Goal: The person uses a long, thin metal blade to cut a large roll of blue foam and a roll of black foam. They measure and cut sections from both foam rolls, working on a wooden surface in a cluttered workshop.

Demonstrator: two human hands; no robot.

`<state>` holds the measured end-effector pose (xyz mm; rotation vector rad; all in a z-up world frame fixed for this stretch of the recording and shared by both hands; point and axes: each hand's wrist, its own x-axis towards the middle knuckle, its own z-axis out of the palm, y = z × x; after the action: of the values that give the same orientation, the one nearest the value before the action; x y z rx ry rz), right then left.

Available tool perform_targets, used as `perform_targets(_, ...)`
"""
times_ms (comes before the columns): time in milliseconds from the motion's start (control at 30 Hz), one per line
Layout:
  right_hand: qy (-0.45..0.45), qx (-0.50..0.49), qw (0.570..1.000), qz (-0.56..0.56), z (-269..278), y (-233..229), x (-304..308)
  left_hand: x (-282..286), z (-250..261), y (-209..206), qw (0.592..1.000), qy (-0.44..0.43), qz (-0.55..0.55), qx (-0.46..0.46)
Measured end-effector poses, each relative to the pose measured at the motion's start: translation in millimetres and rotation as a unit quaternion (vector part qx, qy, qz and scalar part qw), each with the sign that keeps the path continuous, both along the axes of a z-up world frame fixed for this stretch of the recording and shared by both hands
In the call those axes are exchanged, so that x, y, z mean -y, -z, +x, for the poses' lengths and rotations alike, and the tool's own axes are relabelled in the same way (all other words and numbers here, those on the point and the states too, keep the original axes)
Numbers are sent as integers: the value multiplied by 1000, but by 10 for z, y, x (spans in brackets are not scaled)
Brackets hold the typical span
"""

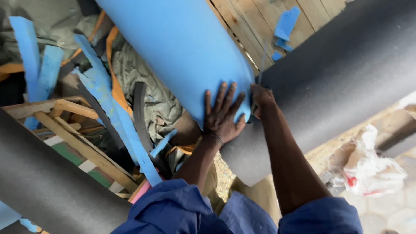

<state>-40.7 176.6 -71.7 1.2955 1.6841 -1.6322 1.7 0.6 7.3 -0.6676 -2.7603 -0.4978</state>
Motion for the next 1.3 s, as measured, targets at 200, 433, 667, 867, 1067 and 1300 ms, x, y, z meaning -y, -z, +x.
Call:
perform_targets(200, -113, -94, 984, 97, -266, 318, -171, 4, -4, -35, 1000, -2, 5, -4)
perform_targets(433, -154, -366, 916, 53, 190, 334, 2, 6, -85, -28, 1000, 5, 1, -12)
perform_targets(667, -250, -224, 866, 371, 902, 1488, 107, 44, -44, -131, 1000, 12, -5, -9)
perform_targets(867, -102, -58, 981, 156, 187, 645, -23, 110, -13, -53, 999, 12, -31, -13)
perform_targets(1067, -58, 118, 990, -48, -256, -98, 34, 82, -53, -65, 999, 12, -37, -13)
perform_targets(1300, 70, 118, 978, -156, -204, 914, -20, 124, -19, -8, 997, 14, -74, -1)
